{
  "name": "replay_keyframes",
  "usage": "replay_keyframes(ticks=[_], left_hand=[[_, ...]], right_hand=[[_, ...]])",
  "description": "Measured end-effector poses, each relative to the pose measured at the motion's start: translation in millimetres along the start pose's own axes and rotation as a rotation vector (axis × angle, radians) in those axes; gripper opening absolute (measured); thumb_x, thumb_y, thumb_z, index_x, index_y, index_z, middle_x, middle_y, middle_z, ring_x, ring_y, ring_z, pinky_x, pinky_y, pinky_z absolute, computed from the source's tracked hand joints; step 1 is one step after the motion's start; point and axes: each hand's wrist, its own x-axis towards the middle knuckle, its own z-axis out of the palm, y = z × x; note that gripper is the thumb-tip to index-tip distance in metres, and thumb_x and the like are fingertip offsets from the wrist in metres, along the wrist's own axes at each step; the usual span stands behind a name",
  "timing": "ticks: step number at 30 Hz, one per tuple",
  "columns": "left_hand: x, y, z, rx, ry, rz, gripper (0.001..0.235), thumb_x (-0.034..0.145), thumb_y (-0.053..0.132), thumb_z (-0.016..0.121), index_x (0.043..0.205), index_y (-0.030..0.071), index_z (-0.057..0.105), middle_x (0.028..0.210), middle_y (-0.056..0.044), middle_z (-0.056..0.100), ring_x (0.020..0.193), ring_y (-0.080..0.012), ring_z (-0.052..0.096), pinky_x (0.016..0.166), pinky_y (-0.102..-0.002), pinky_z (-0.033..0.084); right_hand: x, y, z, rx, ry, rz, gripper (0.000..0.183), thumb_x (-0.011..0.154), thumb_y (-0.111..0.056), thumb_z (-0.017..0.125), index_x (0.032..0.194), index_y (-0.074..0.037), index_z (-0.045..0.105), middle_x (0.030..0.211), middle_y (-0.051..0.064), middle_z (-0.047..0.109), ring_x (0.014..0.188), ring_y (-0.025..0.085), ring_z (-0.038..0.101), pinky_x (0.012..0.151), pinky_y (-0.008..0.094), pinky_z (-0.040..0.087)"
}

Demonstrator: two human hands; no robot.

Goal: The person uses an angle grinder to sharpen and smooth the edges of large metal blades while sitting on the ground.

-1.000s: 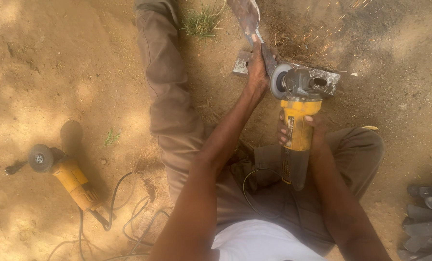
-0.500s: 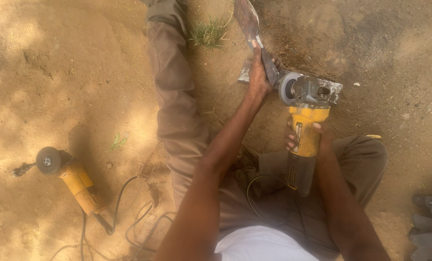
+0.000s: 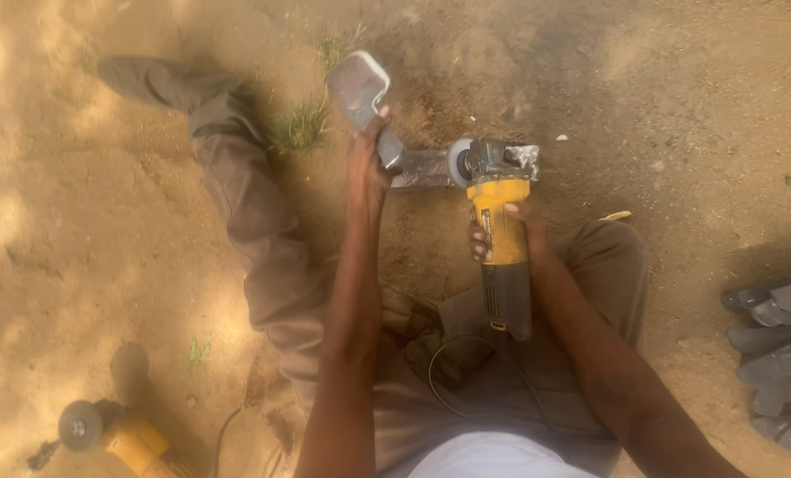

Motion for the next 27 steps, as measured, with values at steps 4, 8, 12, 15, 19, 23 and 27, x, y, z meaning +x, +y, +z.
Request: replay_keyframes(ticks=[4,8,12,15,19,23,27], left_hand=[[-24,6,19,0.144,-0.172,0.225,0.044,0.081,0.015,0.082,0.117,0.004,0.058,0.092,-0.005,0.064,0.085,-0.0217,0.064,0.076,-0.046,0.057],[-47,16,76,0.342,-0.301,0.262,0.038,0.084,0.015,0.078,0.113,-0.002,0.061,0.082,-0.005,0.065,0.067,-0.0171,0.063,0.056,-0.036,0.055],[-41,0,158,0.417,-0.526,0.224,0.043,0.084,0.019,0.081,0.108,-0.010,0.060,0.078,-0.010,0.064,0.059,-0.0206,0.062,0.050,-0.037,0.056],[-10,-45,232,0.496,-0.585,0.174,0.042,0.086,0.025,0.080,0.103,-0.006,0.060,0.078,-0.009,0.065,0.059,-0.0203,0.067,0.048,-0.036,0.060],[43,-126,328,1.245,-0.613,0.440,0.067,0.114,0.048,0.060,0.079,-0.008,0.066,0.065,-0.014,0.056,0.052,-0.0215,0.057,0.044,-0.034,0.045],[13,-188,381,1.512,-0.665,1.057,0.050,0.105,0.043,0.061,0.077,0.002,0.066,0.061,-0.008,0.059,0.046,-0.0140,0.052,0.037,-0.029,0.040],[-92,-282,403,1.479,-1.067,0.764,0.038,0.101,0.037,0.058,0.077,0.009,0.067,0.057,-0.002,0.062,0.040,-0.0040,0.047,0.031,-0.021,0.036]], right_hand=[[8,-9,-12,-0.051,0.223,0.003,0.058,0.086,-0.044,0.065,0.121,0.001,0.052,0.087,0.012,0.063,0.076,0.023,0.065,0.068,0.037,0.059],[22,3,-15,-0.114,0.300,0.085,0.056,0.086,-0.036,0.070,0.124,0.002,0.052,0.088,0.012,0.067,0.071,0.022,0.066,0.063,0.035,0.060],[28,8,-2,-0.203,0.255,0.037,0.048,0.085,-0.025,0.072,0.121,-0.001,0.051,0.086,0.012,0.066,0.066,0.023,0.066,0.057,0.035,0.059],[33,11,-7,-0.252,0.238,0.056,0.048,0.086,-0.026,0.074,0.118,0.004,0.054,0.086,0.014,0.066,0.065,0.025,0.066,0.056,0.037,0.060],[48,35,-39,-0.340,0.139,-0.061,0.065,0.094,-0.045,0.071,0.126,0.010,0.058,0.105,0.019,0.069,0.083,0.024,0.068,0.068,0.033,0.059],[73,57,-58,-0.501,0.225,-0.124,0.077,0.095,-0.053,0.064,0.146,0.001,0.044,0.144,0.017,0.054,0.129,0.028,0.052,0.103,0.042,0.048],[51,52,-82,-0.371,0.286,-0.121,0.072,0.094,-0.050,0.064,0.142,0.001,0.046,0.137,0.017,0.055,0.121,0.028,0.054,0.098,0.041,0.049]])
